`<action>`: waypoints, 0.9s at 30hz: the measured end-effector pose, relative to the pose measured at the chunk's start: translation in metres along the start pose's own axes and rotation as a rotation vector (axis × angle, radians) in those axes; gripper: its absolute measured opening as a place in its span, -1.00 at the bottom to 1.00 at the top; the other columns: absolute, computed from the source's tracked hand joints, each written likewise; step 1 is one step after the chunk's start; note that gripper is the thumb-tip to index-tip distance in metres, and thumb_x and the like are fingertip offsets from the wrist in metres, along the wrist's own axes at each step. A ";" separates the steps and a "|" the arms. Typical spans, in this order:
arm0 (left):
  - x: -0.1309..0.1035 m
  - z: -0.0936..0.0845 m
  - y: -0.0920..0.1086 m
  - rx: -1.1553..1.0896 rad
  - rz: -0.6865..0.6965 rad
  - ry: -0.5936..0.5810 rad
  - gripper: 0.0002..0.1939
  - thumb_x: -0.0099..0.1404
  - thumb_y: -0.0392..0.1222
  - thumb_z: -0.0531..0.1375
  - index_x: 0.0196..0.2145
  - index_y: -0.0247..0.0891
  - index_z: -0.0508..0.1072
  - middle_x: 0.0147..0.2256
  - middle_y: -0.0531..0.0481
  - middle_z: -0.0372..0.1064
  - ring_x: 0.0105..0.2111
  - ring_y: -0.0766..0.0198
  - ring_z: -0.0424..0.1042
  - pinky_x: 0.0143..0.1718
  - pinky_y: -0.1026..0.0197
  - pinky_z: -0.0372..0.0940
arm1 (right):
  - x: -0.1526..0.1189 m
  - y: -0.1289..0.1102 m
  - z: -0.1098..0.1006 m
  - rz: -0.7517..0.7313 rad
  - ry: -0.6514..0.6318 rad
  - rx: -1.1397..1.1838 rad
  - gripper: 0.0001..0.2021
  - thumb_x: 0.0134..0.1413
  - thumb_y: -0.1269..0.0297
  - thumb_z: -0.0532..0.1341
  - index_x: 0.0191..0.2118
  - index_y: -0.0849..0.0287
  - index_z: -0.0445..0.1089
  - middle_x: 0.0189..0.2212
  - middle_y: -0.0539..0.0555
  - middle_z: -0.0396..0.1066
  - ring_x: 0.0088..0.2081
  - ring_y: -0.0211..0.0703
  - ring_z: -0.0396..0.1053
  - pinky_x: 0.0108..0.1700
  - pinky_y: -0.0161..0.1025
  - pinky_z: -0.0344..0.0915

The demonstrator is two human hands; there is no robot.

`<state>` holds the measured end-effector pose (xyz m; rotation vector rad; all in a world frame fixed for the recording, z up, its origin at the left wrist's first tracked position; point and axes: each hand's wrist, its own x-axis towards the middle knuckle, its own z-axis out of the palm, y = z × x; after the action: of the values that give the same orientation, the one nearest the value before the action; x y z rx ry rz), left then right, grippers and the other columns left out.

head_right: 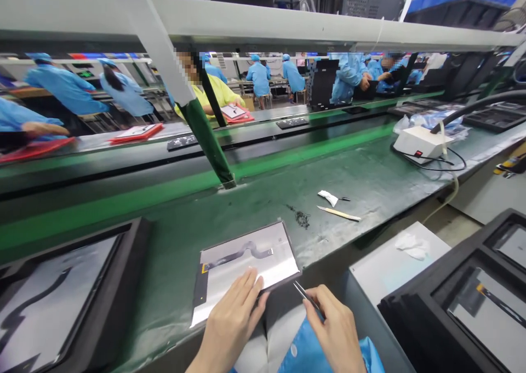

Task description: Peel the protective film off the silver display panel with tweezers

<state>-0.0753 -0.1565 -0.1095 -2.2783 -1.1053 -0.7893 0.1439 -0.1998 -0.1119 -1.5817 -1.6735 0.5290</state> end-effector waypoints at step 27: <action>-0.004 0.010 0.010 -0.086 -0.083 0.003 -0.65 0.42 -0.36 0.07 0.12 -0.42 0.39 -0.03 -0.27 0.52 -0.06 0.00 0.55 -0.09 0.08 0.49 | 0.020 -0.010 0.011 -0.064 0.032 -0.086 -0.66 0.37 0.06 0.00 -0.33 0.06 0.40 -0.48 0.01 0.46 -0.50 -0.18 0.45 -0.45 -0.31 0.30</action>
<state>-0.0665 -0.1576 -0.1213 -2.3131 -1.1922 -0.8885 0.1298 -0.1801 -0.1066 -1.5827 -1.7375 0.4022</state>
